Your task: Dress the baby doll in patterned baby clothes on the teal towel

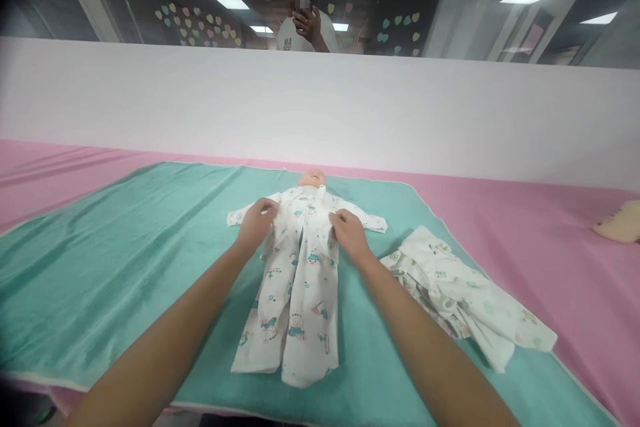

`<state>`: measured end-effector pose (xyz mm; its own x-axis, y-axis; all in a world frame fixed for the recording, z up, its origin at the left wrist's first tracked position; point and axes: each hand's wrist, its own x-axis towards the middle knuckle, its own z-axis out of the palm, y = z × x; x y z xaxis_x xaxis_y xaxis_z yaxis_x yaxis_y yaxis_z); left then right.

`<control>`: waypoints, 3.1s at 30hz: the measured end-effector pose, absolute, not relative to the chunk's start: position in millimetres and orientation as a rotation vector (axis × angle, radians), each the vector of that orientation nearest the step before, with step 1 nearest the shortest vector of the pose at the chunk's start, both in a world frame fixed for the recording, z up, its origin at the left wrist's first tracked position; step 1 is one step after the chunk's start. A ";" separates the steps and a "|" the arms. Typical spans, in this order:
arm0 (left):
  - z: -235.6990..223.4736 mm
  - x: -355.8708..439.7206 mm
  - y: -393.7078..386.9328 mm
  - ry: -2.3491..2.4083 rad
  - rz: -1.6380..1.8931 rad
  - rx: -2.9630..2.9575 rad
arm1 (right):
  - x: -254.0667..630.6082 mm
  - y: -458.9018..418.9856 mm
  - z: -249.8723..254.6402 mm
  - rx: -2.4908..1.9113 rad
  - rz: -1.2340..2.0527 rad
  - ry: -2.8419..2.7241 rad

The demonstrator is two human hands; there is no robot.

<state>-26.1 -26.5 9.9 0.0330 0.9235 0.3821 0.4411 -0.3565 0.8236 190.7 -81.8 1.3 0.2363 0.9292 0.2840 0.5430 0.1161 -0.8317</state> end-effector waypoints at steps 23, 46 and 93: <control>7.7 -96.8 35.5 1.874 0.838 1.918 | 228.1 -55.0 -18.3 -1.446 -0.138 -2.212; -5.5 -48.5 102.7 1.903 0.449 2.252 | 116.1 93.8 53.0 -1.316 0.413 -2.732; -23.7 -77.5 61.7 1.789 0.659 2.142 | 120.4 87.6 88.9 -1.227 0.508 -2.828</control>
<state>-77.5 61.7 -23.7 0.1323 0.9768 0.1686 0.8527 -0.1988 0.4831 120.4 87.6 88.9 -0.6915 0.7136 -0.1124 0.7081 0.6387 -0.3011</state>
